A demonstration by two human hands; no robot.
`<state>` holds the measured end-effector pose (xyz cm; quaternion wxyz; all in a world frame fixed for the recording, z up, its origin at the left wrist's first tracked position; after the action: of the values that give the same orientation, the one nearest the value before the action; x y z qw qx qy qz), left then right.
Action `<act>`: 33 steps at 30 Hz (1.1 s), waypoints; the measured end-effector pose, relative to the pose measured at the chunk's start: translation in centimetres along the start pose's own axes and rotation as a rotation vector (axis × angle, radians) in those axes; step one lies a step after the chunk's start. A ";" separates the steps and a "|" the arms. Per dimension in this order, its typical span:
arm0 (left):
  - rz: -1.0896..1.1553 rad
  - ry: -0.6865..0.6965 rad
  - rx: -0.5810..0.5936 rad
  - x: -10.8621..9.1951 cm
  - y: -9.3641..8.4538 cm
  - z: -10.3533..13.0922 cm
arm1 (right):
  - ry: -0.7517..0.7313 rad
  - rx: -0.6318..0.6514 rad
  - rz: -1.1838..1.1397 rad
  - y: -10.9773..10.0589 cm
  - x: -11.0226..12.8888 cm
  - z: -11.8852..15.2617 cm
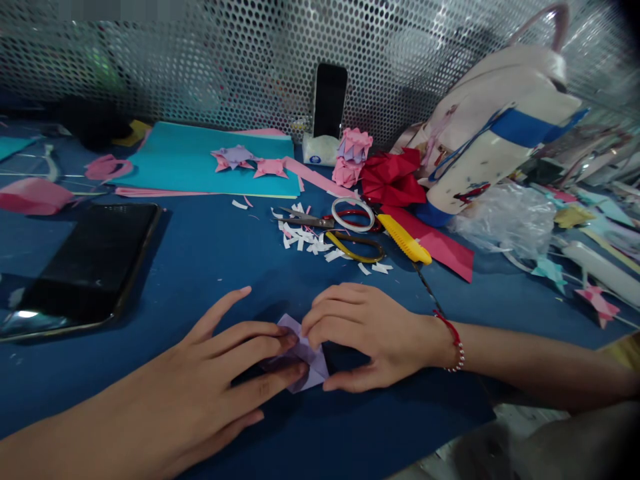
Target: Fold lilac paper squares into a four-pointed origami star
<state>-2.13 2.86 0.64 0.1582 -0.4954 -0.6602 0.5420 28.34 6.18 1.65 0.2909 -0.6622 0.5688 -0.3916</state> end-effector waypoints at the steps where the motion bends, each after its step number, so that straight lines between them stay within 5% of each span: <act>1: 0.003 0.001 -0.003 0.0 0.0 -0.1 | 0.000 -0.001 0.000 0.0 0.0 0.0; 16: -0.110 -0.105 0.052 -0.6 2.5 2.2 | 0.015 0.024 -0.029 0.2 -0.1 0.5; 25: 0.004 -0.029 0.037 0.1 0.1 0.4 | 0.003 0.005 -0.009 0.2 -0.1 0.2; 33: 0.001 -0.030 0.007 -0.1 0.0 -0.2 | 0.013 0.048 -0.033 0.4 -0.2 0.7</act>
<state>-1.89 2.89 0.73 0.1496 -0.4868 -0.6603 0.5519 28.71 6.24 0.90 0.2962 -0.6618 0.5501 -0.4142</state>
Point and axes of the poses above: each hand's wrist, its own z-axis away from the middle knuckle, its own y-axis out of the palm, x = y × z, the point moved 2 cm from there along -z, towards the middle knuckle, and after that the axes turned 12 degrees about -y, right-handed, at the moved point
